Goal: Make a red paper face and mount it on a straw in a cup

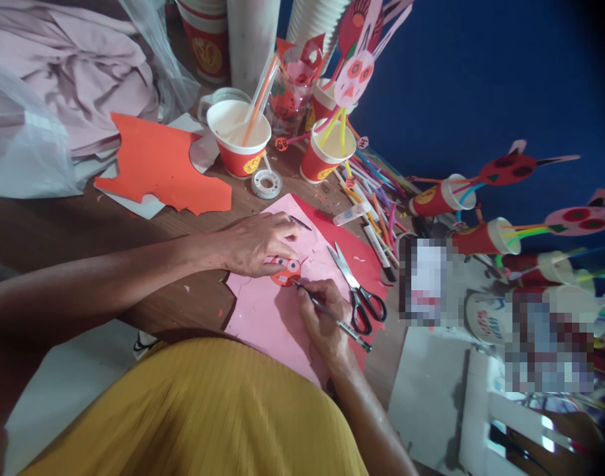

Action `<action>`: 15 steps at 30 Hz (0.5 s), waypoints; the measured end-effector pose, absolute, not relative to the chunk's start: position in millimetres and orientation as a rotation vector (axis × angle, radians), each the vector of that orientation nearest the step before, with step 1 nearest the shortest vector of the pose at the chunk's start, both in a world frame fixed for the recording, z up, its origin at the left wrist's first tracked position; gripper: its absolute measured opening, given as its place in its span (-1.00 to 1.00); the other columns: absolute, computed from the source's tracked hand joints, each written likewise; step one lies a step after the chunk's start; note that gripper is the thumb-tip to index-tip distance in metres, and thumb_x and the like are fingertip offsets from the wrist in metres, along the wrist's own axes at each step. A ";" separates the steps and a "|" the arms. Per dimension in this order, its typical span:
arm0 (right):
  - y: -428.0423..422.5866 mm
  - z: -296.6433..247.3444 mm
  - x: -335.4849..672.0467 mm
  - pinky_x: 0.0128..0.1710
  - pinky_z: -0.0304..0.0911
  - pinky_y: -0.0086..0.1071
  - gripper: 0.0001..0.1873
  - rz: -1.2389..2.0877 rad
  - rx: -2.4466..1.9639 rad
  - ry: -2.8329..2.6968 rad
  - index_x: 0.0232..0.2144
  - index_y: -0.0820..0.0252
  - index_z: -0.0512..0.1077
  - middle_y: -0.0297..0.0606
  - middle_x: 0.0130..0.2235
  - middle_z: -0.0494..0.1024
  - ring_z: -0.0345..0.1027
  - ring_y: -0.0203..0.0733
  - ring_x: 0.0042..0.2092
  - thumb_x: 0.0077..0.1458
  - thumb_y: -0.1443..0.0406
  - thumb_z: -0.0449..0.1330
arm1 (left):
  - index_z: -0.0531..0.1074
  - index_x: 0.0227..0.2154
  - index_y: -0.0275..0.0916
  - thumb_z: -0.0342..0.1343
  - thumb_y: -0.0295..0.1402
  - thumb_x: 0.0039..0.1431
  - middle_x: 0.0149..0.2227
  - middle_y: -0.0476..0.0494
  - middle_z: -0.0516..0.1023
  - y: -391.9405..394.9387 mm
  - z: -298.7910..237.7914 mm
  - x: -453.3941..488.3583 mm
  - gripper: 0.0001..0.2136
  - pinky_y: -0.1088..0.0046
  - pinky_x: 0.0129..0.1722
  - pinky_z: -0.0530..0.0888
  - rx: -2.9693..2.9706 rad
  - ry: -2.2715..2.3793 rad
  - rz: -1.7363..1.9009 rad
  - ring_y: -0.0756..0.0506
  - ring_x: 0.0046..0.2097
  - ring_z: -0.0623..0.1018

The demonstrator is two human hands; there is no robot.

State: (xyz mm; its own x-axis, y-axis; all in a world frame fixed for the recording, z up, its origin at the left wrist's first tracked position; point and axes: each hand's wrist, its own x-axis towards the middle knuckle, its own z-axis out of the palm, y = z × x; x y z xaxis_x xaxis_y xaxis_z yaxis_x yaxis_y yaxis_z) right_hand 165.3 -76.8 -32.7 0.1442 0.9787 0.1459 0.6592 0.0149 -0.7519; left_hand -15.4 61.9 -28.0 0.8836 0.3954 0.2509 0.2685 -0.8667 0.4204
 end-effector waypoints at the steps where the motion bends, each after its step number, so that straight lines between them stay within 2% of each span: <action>1: -77.1 -32.6 165.3 -0.52 0.31 -0.47 -0.94 0.583 -1.726 -1.582 -0.41 0.17 0.43 -0.36 -0.49 0.55 0.38 -0.30 -0.54 0.05 0.29 0.20 | 0.60 -0.26 -0.14 0.12 -0.29 0.15 -0.07 -0.24 0.46 61.8 -28.0 -15.4 -0.82 0.19 -0.07 0.37 2.674 0.490 0.470 -0.23 -0.07 0.41; 6: -78.8 -34.0 168.3 -0.49 0.31 -0.44 -0.94 0.646 -1.765 -1.556 -0.39 0.15 0.45 -0.36 -0.48 0.57 0.41 -0.27 -0.51 0.04 0.29 0.21 | 0.59 -0.24 -0.13 0.13 -0.27 0.14 -0.06 -0.25 0.45 62.2 -29.9 -17.0 -0.81 0.18 -0.08 0.37 2.681 0.472 0.488 -0.24 -0.08 0.41; 15: -80.8 -36.0 170.0 -0.51 0.27 -0.47 -0.95 0.693 -1.725 -1.570 -0.39 0.14 0.45 -0.40 -0.50 0.53 0.37 -0.31 -0.53 0.06 0.29 0.22 | 0.59 -0.23 -0.13 0.14 -0.27 0.14 -0.05 -0.23 0.45 62.9 -33.1 -18.7 -0.81 0.19 -0.07 0.36 2.698 0.472 0.491 -0.23 -0.06 0.40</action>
